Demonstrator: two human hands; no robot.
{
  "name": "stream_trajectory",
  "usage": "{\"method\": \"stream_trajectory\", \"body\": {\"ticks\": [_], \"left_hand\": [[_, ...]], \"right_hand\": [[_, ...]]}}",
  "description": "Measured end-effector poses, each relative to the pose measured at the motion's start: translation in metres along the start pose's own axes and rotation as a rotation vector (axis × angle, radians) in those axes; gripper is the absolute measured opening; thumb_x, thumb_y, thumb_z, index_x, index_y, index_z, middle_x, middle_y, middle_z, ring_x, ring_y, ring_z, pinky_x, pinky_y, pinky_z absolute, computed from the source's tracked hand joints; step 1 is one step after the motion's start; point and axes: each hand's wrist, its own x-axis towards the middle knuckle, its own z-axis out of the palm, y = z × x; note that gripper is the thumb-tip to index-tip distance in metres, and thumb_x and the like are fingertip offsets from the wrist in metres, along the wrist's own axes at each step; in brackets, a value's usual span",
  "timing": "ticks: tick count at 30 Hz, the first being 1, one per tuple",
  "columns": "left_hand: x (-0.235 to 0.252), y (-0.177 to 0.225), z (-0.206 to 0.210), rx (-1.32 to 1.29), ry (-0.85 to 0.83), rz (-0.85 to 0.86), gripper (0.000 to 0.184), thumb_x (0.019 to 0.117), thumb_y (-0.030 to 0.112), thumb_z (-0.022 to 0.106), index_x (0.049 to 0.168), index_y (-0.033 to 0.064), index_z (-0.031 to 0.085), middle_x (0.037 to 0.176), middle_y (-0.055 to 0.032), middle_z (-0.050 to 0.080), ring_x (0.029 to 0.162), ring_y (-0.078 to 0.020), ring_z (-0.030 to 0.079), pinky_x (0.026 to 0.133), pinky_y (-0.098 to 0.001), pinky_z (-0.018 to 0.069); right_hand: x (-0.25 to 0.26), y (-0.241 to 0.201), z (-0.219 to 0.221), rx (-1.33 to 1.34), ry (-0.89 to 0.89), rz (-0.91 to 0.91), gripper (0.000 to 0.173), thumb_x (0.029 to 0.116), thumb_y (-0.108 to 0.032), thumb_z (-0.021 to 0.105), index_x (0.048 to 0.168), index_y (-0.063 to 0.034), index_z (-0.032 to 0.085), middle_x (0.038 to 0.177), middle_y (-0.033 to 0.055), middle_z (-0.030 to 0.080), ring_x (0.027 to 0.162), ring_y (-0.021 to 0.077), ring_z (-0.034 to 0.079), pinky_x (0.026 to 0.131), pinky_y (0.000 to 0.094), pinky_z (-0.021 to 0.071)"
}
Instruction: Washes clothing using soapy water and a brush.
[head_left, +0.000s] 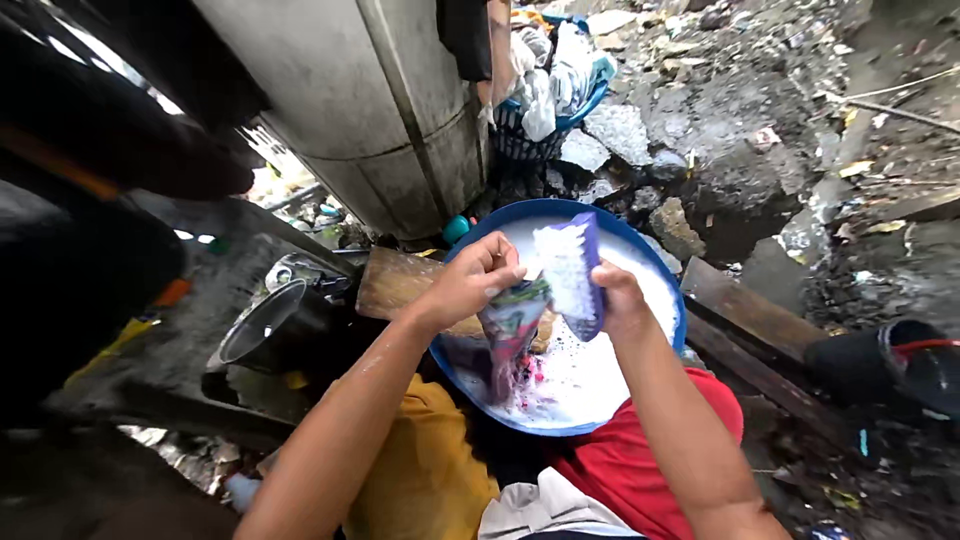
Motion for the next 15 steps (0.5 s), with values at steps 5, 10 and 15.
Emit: {"method": "stream_trajectory", "body": {"ticks": [5, 10, 15], "left_hand": [[-0.021, -0.020, 0.025, 0.234, -0.364, -0.204, 0.023, 0.0840, 0.007, 0.078, 0.106, 0.0032, 0.071, 0.085, -0.0019, 0.073, 0.076, -0.0071, 0.069, 0.073, -0.0307, 0.0605], [-0.036, -0.027, 0.001, 0.552, -0.581, -0.497, 0.017, 0.0975, 0.015, 0.069, 0.102, -0.0010, 0.073, 0.092, -0.0126, 0.070, 0.086, -0.0217, 0.066, 0.085, -0.0481, 0.0531], [-0.064, 0.008, -0.054, 0.145, -0.219, -0.130, 0.003, 0.0868, 0.021, 0.068, 0.086, 0.0194, 0.070, 0.077, 0.0093, 0.068, 0.068, 0.0009, 0.062, 0.062, -0.0182, 0.0541]], "right_hand": [[-0.014, -0.062, 0.029, 0.052, 0.053, -0.329, 0.061, 0.0715, -0.046, 0.087, 0.119, -0.0137, 0.066, 0.103, 0.0039, 0.074, 0.088, 0.0148, 0.073, 0.074, 0.0332, 0.0628], [-0.048, -0.122, 0.019, 0.118, 0.138, -0.776, 0.062, 0.0788, -0.036, 0.080, 0.125, -0.0029, 0.057, 0.114, 0.0163, 0.069, 0.095, 0.0290, 0.072, 0.078, 0.0424, 0.0639], [-0.106, -0.135, -0.032, 0.020, 0.296, -0.882, 0.066, 0.0795, -0.033, 0.082, 0.131, -0.0017, 0.054, 0.119, 0.0182, 0.066, 0.097, 0.0304, 0.070, 0.076, 0.0427, 0.0636]]}}
